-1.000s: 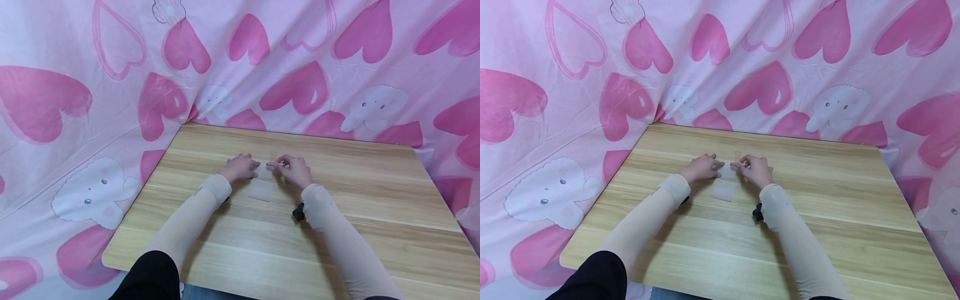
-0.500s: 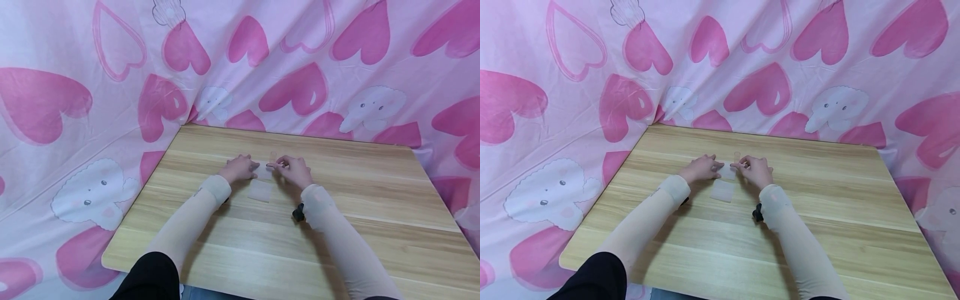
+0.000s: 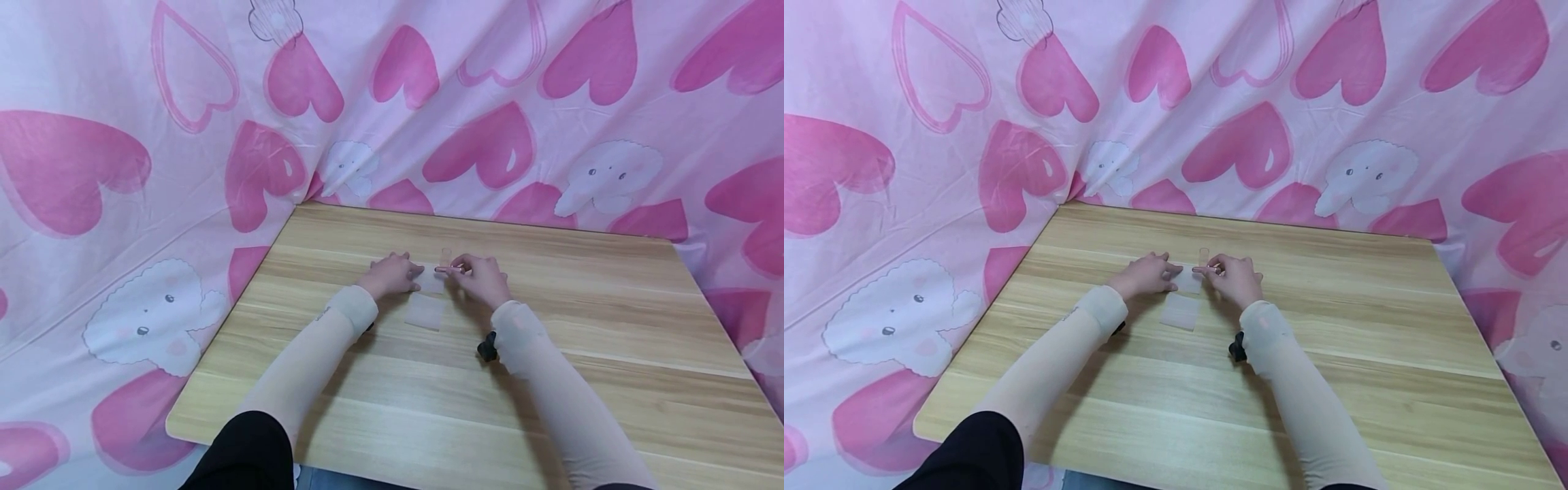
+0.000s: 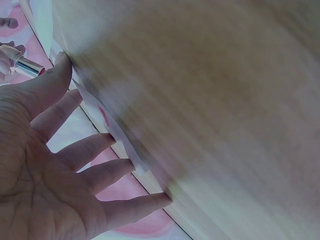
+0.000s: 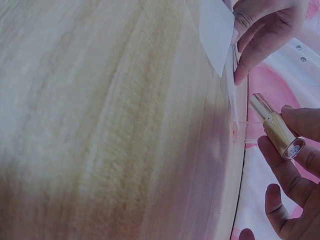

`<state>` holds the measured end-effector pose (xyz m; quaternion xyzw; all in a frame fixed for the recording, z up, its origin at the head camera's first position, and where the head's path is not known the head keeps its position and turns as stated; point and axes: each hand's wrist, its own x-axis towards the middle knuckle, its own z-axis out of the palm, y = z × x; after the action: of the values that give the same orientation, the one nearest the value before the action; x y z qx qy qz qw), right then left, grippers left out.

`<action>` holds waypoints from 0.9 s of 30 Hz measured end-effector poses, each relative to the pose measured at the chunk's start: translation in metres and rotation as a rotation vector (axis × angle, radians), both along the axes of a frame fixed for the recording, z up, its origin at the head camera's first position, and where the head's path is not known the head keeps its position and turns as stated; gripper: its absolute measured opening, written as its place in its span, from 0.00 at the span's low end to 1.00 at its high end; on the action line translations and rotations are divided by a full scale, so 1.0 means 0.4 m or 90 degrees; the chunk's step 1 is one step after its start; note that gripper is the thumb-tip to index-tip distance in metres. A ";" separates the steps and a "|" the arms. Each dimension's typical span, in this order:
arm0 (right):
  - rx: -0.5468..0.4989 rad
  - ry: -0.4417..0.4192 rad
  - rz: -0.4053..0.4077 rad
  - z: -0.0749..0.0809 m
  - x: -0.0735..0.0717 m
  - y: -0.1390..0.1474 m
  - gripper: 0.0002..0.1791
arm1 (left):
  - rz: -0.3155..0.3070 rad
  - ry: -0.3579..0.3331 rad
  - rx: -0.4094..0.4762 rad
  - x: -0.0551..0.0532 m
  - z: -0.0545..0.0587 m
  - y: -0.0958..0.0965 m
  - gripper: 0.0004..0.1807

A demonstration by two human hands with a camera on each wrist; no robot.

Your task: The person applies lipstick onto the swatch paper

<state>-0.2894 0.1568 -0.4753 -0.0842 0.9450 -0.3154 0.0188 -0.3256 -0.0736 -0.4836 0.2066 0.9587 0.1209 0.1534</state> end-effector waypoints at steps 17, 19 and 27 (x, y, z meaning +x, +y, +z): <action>0.000 0.001 -0.008 -0.017 -0.011 -0.001 0.16 | 0.001 0.000 0.021 0.003 0.006 -0.004 0.29; 0.000 -0.001 -0.008 -0.016 -0.011 -0.002 0.16 | 0.003 0.000 0.020 0.003 0.006 -0.003 0.29; -0.003 -0.010 -0.011 -0.021 -0.016 -0.006 0.16 | 0.004 0.001 0.017 0.002 0.000 -0.003 0.29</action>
<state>-0.2956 0.1545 -0.4838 -0.0738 0.9447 -0.3186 0.0237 -0.3247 -0.0749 -0.4836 0.2060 0.9578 0.1336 0.1494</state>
